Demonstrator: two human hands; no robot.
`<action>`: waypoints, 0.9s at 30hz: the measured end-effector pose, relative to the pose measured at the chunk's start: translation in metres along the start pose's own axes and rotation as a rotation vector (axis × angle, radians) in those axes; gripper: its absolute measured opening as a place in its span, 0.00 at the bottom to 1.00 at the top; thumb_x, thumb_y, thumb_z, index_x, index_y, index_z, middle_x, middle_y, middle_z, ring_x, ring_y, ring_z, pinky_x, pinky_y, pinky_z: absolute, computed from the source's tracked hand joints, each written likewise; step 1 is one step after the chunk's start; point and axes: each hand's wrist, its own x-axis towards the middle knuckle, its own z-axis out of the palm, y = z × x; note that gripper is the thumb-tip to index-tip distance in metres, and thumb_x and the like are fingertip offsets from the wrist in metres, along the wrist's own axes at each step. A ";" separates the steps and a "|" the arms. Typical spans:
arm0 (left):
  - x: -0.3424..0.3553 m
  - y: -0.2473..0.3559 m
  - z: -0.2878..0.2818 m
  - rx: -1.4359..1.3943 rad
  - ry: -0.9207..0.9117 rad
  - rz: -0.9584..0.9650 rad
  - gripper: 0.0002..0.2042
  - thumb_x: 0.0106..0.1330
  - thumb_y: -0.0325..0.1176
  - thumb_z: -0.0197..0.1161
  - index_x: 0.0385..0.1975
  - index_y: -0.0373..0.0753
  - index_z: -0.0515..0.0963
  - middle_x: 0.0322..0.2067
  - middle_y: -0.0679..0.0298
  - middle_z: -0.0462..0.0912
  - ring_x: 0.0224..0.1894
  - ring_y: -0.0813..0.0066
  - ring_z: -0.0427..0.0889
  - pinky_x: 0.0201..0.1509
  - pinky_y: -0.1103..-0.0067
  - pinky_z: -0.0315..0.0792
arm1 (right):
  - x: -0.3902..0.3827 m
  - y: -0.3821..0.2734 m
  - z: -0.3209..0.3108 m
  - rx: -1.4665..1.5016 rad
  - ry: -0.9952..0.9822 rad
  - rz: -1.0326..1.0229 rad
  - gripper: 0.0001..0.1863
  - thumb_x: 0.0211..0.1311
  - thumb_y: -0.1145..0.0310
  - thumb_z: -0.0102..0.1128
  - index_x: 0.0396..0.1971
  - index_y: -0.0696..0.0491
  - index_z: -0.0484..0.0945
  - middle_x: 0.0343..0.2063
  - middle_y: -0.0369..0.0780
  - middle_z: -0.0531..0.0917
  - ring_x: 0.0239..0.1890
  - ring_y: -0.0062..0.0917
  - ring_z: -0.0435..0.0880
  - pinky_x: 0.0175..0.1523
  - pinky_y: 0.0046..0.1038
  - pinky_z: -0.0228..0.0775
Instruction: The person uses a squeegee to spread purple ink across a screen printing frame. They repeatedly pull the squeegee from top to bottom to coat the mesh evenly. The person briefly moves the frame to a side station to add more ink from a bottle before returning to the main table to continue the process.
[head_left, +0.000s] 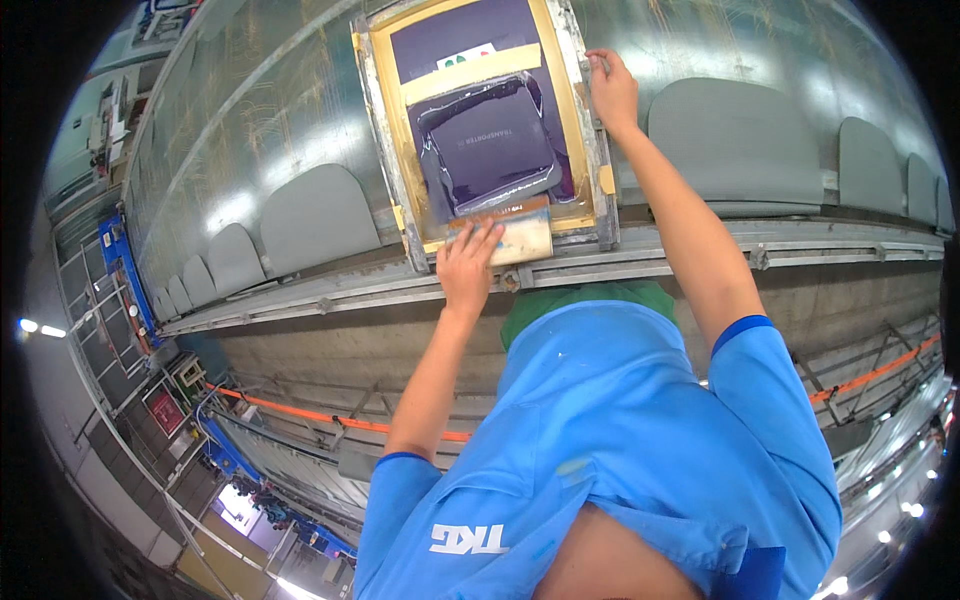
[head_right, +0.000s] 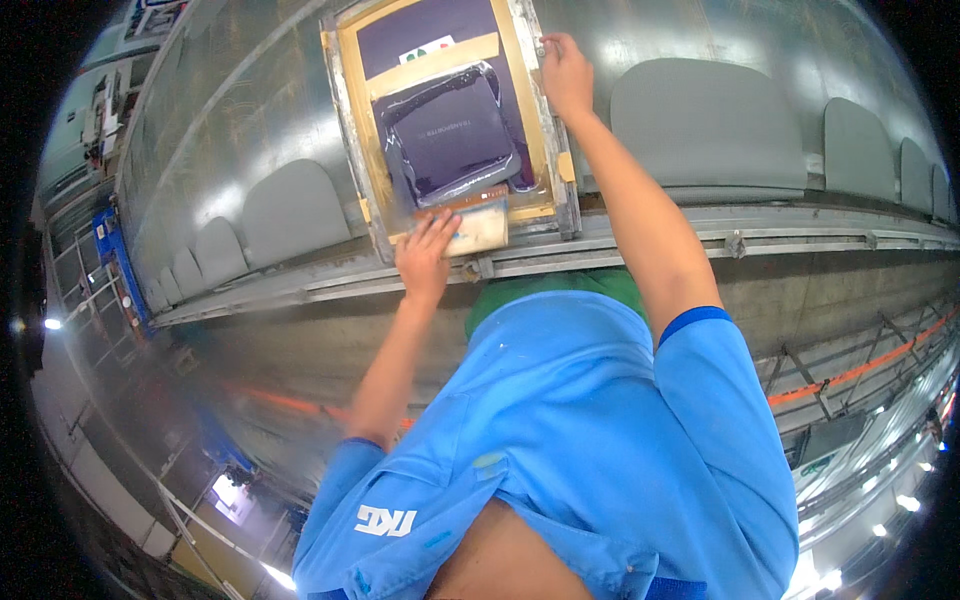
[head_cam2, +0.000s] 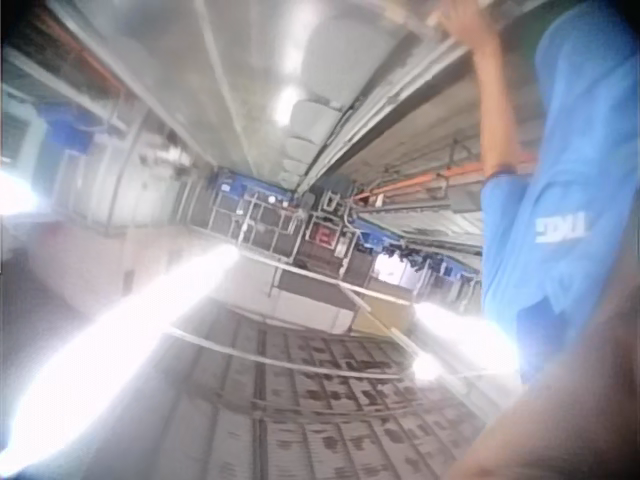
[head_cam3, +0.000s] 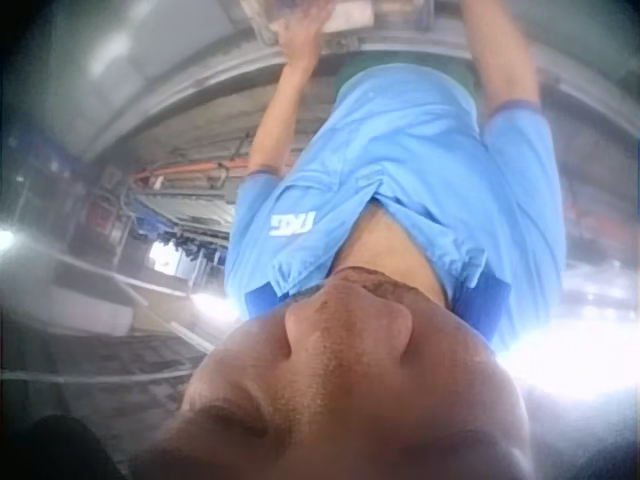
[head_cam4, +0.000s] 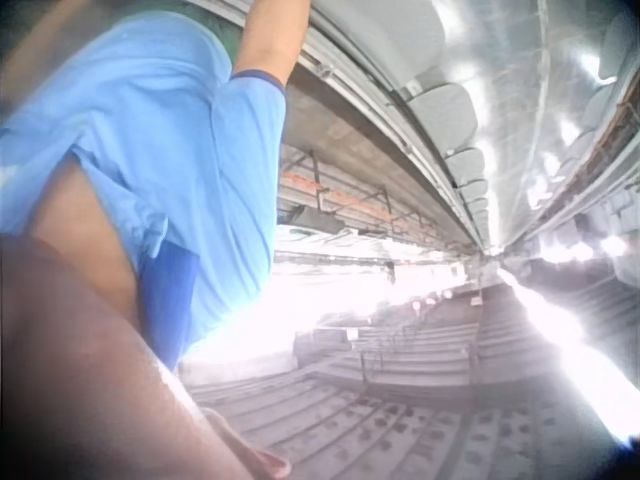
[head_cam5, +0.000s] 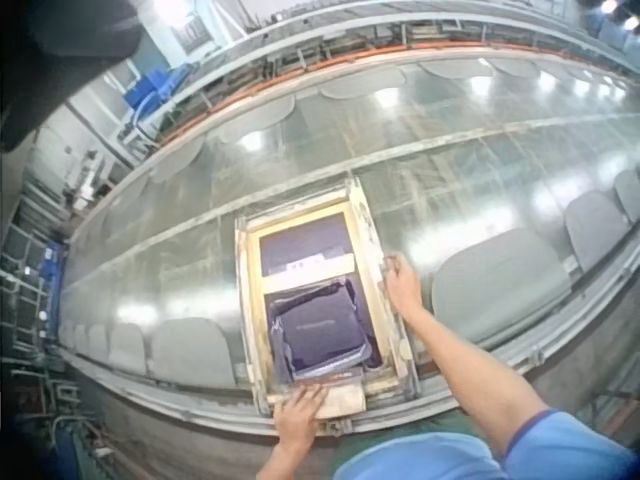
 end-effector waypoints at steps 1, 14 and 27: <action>0.009 -0.006 -0.001 0.024 0.003 0.021 0.31 0.48 0.17 0.60 0.53 0.55 0.81 0.56 0.74 0.82 0.58 0.69 0.80 0.47 0.71 0.68 | 0.002 0.000 0.003 -0.042 -0.007 0.012 0.13 0.71 0.59 0.52 0.45 0.48 0.81 0.23 0.49 0.82 0.26 0.39 0.84 0.38 0.40 0.72; 0.188 -0.070 -0.003 0.005 -0.011 -0.123 0.21 0.57 0.23 0.60 0.46 0.59 0.85 0.41 0.64 0.87 0.42 0.65 0.85 0.42 0.66 0.73 | 0.012 0.011 0.013 0.050 -0.036 0.000 0.14 0.71 0.60 0.52 0.46 0.53 0.80 0.31 0.47 0.83 0.34 0.36 0.82 0.42 0.35 0.73; 0.061 -0.017 -0.002 0.076 0.027 0.016 0.30 0.47 0.17 0.63 0.50 0.59 0.83 0.53 0.74 0.84 0.54 0.74 0.82 0.44 0.75 0.67 | 0.015 0.014 0.009 0.002 0.049 -0.104 0.15 0.70 0.60 0.52 0.46 0.52 0.80 0.30 0.47 0.83 0.33 0.36 0.82 0.41 0.35 0.72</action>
